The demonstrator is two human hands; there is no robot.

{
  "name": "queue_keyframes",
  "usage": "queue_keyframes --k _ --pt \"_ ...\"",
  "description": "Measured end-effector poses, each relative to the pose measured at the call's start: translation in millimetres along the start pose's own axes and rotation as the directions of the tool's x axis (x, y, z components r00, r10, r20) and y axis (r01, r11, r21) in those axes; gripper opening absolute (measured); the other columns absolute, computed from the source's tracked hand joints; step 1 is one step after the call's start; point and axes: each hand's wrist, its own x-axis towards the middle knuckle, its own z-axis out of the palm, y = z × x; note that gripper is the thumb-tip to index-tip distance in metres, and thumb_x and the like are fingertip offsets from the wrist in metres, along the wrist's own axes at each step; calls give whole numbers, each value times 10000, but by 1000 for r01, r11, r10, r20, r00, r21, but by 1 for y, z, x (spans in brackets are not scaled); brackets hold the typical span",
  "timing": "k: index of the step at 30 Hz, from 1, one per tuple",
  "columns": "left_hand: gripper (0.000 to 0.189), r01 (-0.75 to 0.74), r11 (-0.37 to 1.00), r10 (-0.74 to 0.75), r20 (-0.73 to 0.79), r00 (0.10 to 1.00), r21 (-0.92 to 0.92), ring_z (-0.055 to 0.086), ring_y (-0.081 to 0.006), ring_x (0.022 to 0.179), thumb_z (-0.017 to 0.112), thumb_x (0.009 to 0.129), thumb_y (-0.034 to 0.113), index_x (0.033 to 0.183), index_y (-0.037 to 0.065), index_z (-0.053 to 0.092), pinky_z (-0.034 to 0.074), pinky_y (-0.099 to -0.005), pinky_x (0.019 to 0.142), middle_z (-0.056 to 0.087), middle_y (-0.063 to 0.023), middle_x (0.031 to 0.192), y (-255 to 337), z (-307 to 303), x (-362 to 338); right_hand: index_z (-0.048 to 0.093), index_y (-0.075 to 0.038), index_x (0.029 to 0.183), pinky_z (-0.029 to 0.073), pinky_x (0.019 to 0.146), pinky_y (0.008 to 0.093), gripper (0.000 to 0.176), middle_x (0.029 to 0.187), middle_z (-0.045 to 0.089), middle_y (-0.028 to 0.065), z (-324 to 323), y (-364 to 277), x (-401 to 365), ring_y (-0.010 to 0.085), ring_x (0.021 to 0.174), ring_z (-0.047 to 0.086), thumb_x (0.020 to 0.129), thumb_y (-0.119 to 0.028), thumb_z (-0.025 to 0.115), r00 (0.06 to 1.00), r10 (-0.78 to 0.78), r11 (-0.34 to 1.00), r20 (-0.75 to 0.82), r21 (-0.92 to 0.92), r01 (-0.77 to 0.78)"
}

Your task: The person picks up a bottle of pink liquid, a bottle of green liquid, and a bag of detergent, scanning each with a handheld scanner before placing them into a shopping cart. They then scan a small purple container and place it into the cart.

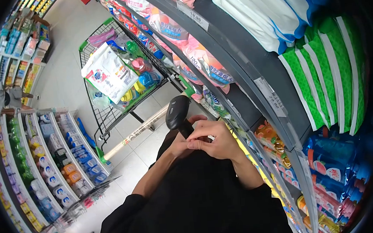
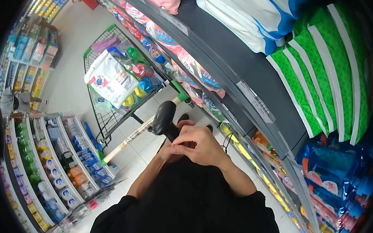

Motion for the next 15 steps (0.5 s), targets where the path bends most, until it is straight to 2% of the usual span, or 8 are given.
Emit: queue_keyframes --k 1,6,8,9,11,12,14,15 --pt "939 -24 1000 24 -2 1000 4 584 -134 994 874 711 247 1409 79 269 481 -283 806 532 -52 1125 -4 0 -4 722 -24 829 468 596 266 77 737 647 40 3 10 -4 126 642 605 799 -74 772 1000 -22 999 -16 49 22" --pt "934 -57 997 61 -100 993 44 566 -201 1150 875 722 275 1409 69 277 478 -341 943 526 -86 1228 -25 -1 -25 721 -18 814 502 651 283 47 755 668 65 13 22 -21 162 681 636 836 -58 723 999 42 987 12 156 -44" --pt "934 -47 997 54 -120 991 58 555 -217 1185 875 725 278 1411 65 279 469 -360 980 521 -94 1254 -29 1 -30 687 1 816 508 654 266 118 752 659 63 15 22 -28 139 698 638 899 -80 669 998 58 998 -7 0 -58" --pt "936 -41 995 57 -175 983 96 556 -205 1171 878 720 264 1416 58 286 470 -357 974 522 -89 1246 -30 4 -33 687 1 816 508 654 266 118 752 659 63 20 23 -31 139 698 638 899 -80 669 998 61 998 -5 1 -61" --pt "941 -27 974 86 -258 962 226 552 -172 1140 880 710 193 1434 40 299 476 -334 950 520 -72 1231 -33 3 -34 637 13 876 488 625 237 160 759 642 50 35 31 -37 102 701 617 958 -122 610 934 297 919 -199 325 -223" --pt "941 -30 973 88 -251 964 228 552 -172 1140 880 710 193 1434 40 299 476 -334 950 520 -72 1231 -32 5 -35 637 13 876 488 625 237 160 759 642 50 38 37 -40 102 701 617 958 -122 610 935 292 922 -203 321 -218" --pt "920 82 919 58 -338 939 385 559 -163 1106 871 707 121 1431 30 311 477 -327 943 506 -80 1256 -24 13 -35 578 10 977 474 609 208 165 775 623 29 44 51 -45 75 684 589 990 -154 569 892 288 949 -349 228 -217" --pt "938 95 895 65 -339 939 435 567 -177 1111 860 715 90 1448 37 277 475 -345 958 533 -103 1241 -19 19 -35 559 3 1120 491 664 230 237 863 629 42 48 56 -47 91 723 586 966 -170 609 891 274 955 -363 215 -205"
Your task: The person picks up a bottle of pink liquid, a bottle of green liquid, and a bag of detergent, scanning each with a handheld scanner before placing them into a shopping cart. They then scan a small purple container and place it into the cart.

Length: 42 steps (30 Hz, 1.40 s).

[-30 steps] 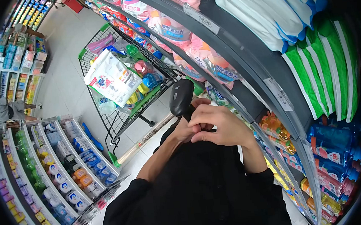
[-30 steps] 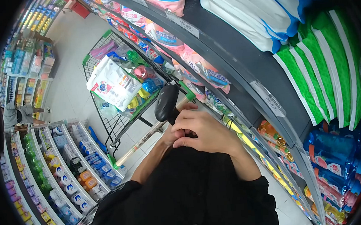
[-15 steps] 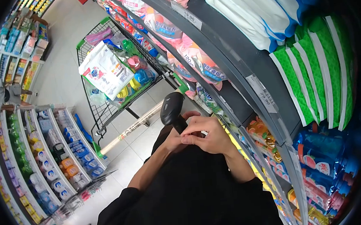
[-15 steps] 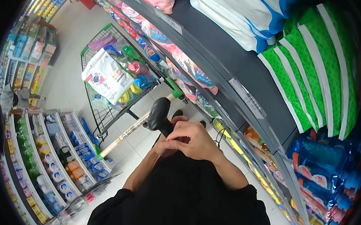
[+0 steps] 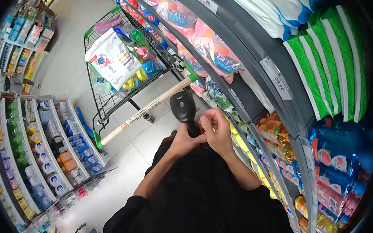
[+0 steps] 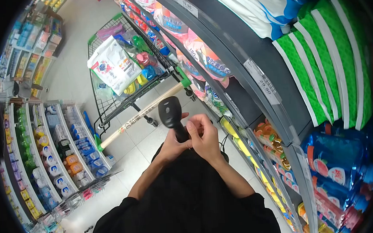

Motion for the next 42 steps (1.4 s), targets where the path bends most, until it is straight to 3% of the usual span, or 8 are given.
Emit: queue_keyframes --k 3,11,18,21,25,27,30,42 --pt "943 -248 917 252 26 967 311 555 -180 1153 859 722 102 1449 56 260 472 -346 955 560 -108 1218 -20 -18 -2 556 -1 1189 482 672 248 404 940 634 74 12 0 -4 111 782 582 902 -244 704 994 -110 992 3 61 110" --pt "1136 -256 640 7 328 945 725 508 -396 1218 864 720 244 1522 27 90 430 -416 1027 481 -275 1295 -33 -65 -74 609 -27 1150 517 741 303 444 967 635 36 53 50 -41 128 852 601 800 -196 824 933 353 840 68 416 -348" --pt "463 -485 659 296 395 870 575 573 -342 1127 663 796 -40 1245 61 610 446 -410 977 600 -144 1216 43 -88 -174 625 -18 1086 489 595 296 489 801 627 59 50 162 -81 155 648 604 731 -254 866 829 530 847 -180 167 -505" --pt "320 -859 355 522 684 510 369 615 -269 1023 635 783 -23 1081 73 704 490 -379 854 660 -92 1089 105 -75 -219 669 -13 1049 537 763 381 647 982 695 150 13 260 -121 260 864 681 585 -390 917 800 342 677 -493 -462 -573" --pt "195 -985 27 630 762 148 169 639 -220 806 603 819 30 973 42 721 523 -375 794 632 -76 868 142 -42 -279 675 3 1029 535 826 406 666 1030 694 188 -45 336 -215 296 950 681 549 -388 923 644 525 328 -557 -566 -757" --pt "169 -935 210 978 -64 200 285 454 -173 636 519 819 -12 879 48 665 488 -311 714 413 6 685 106 32 -305 665 13 934 562 720 401 575 936 699 172 -44 329 -247 281 816 693 559 -336 928 443 659 287 -608 -341 -895" --pt "374 -968 -112 837 547 30 224 431 -191 643 503 731 -57 1026 71 695 503 -385 775 348 14 665 113 -7 -302 637 10 874 553 595 374 515 831 689 142 -47 330 -291 247 676 674 572 -282 935 391 653 223 -649 -328 -918" --pt "188 -977 -209 860 483 -164 39 464 -202 640 581 652 -17 802 61 663 519 -355 718 409 3 633 74 90 -297 512 -63 632 404 401 348 393 559 544 48 -59 339 -382 162 431 501 657 -160 892 174 687 369 -705 132 -920"
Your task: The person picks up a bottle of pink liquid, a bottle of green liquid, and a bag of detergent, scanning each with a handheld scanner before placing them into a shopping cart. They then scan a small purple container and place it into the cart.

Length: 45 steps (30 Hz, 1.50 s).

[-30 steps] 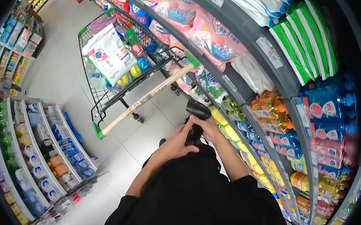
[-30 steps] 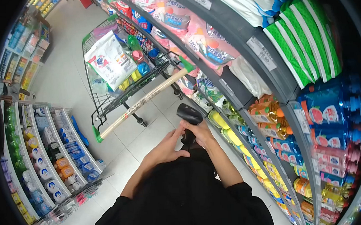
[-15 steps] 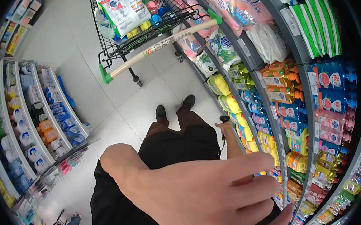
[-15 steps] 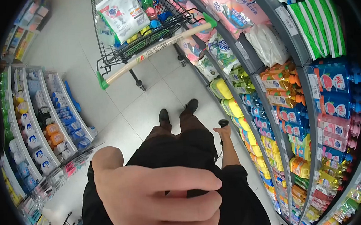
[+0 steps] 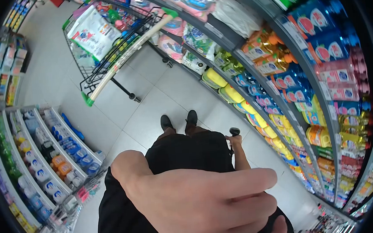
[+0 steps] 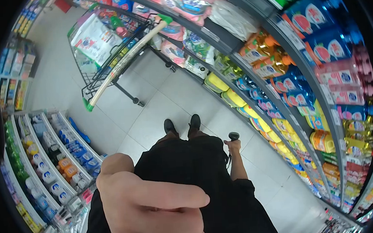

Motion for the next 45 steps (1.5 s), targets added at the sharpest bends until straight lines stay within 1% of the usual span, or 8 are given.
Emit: queue_keyframes --k 11,14,16,25,30,37,40,45 --pt "115 257 956 -222 227 948 -139 478 -187 625 602 652 -3 753 2 656 527 -386 739 472 -22 640 15 46 15 701 50 931 543 841 405 436 983 717 203 10 47 24 318 993 695 648 -267 799 1000 -21 977 16 -214 24" --pt "109 -49 998 53 94 994 -41 501 -187 644 651 686 -18 785 -5 695 521 -388 755 498 -35 654 -2 55 11 706 37 928 551 828 402 430 970 719 195 14 56 34 320 974 700 643 -272 801 1000 -5 983 2 -182 5" --pt "447 77 948 112 552 826 -307 575 -285 760 597 601 194 929 -108 632 509 -406 855 537 -85 754 -6 34 19 709 30 943 550 838 405 451 983 718 195 11 54 41 320 992 696 637 -287 806 1000 -18 978 13 -206 20" --pt "147 105 940 -125 -42 991 -324 548 -197 694 710 711 -27 850 3 745 513 -395 777 554 -58 700 3 103 14 704 21 951 553 840 416 358 1010 707 214 -10 20 41 348 992 689 658 -182 737 998 -63 979 11 -194 64" --pt "408 446 309 -164 415 895 -840 597 -450 963 530 937 193 1077 -190 542 479 -507 919 549 -307 1118 -13 92 14 697 18 984 555 858 423 529 1028 705 213 -4 25 70 351 1008 683 587 -285 870 998 -46 984 45 -170 53" --pt "299 372 183 -415 272 868 -910 623 -444 998 429 823 -130 1003 -195 659 497 -507 862 608 -341 1137 5 121 7 707 21 932 560 834 404 382 977 714 208 -11 25 68 335 969 698 632 -211 749 997 -82 975 -11 -207 78" --pt "477 407 -2 -189 400 897 -914 558 -491 1093 362 1046 261 1140 -187 497 458 -550 923 411 -364 1334 -16 115 8 704 14 948 561 834 401 436 993 714 198 -12 25 71 321 963 702 628 -262 812 998 -60 970 7 -234 60" --pt "304 437 175 -536 287 794 -882 630 -455 977 423 820 -122 983 -176 673 504 -501 823 626 -340 1102 7 115 15 657 16 1040 561 849 412 608 1045 697 201 -12 25 80 325 987 688 609 -342 894 991 -81 966 104 -236 104"
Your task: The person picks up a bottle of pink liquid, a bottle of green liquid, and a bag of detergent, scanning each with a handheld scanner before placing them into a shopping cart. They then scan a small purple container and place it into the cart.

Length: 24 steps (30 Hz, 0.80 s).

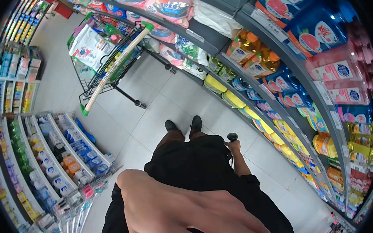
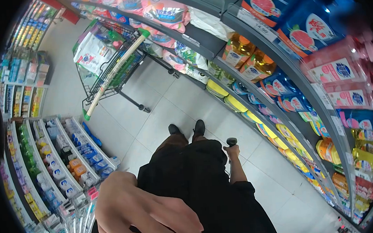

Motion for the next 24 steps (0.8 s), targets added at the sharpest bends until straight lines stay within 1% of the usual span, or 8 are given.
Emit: queue_keyframes --k 10,12,15,19,21,22,23,24 --pt "388 -254 917 174 265 948 308 634 -463 1008 448 992 152 974 -157 681 487 -491 814 667 -328 1012 46 -56 -28 664 1 874 565 745 397 496 898 709 179 2 -42 25 304 810 707 593 -324 911 984 -160 969 74 -181 171" --pt "188 -84 922 42 118 992 378 665 -272 771 548 868 9 968 1 708 536 -405 773 673 -142 919 67 -68 -45 660 2 863 564 728 402 494 864 706 172 2 -43 35 303 785 705 585 -320 911 961 -277 936 21 -220 275" --pt "172 107 934 25 -361 932 342 666 -338 926 535 849 -49 889 -43 702 509 -377 830 689 -228 965 69 -117 -118 673 -4 957 552 864 431 507 998 708 210 -9 -85 21 360 972 689 611 -302 894 942 -317 900 105 -279 334" --pt "158 682 678 136 -958 251 275 617 -163 972 556 920 86 956 16 693 473 -317 886 699 -77 1029 18 -269 -310 660 -7 808 546 753 423 431 817 701 162 -1 -103 26 312 789 697 580 -274 910 916 -385 883 112 -243 401" --pt "287 985 -6 294 -942 -162 -172 636 -279 1054 545 926 250 1025 37 709 490 -390 903 695 -164 1091 -24 -304 -478 652 -4 788 546 748 421 432 809 695 165 7 -105 24 315 785 696 571 -272 912 842 -535 804 73 -262 533" --pt "413 918 -304 283 -944 -169 -256 574 -332 1204 527 901 341 1163 51 663 455 -429 1002 620 -200 1259 -53 -314 -617 640 0 764 538 725 428 430 782 680 157 10 -108 21 309 751 678 569 -270 912 831 -545 790 110 -264 553" --pt "345 809 -389 30 -884 -467 -441 563 -326 1226 565 880 250 1153 66 668 443 -418 1029 633 -206 1235 -50 -269 -607 629 3 739 531 701 435 429 756 665 149 12 -109 25 303 716 661 566 -269 912 819 -555 775 144 -267 572" --pt "420 622 64 339 -569 -749 -781 544 -308 1260 595 866 280 1215 49 627 439 -400 1039 606 -207 1283 -73 -233 -619 617 1 724 522 649 437 429 717 646 132 18 -104 37 288 652 637 567 -266 913 822 -556 779 119 -270 566"
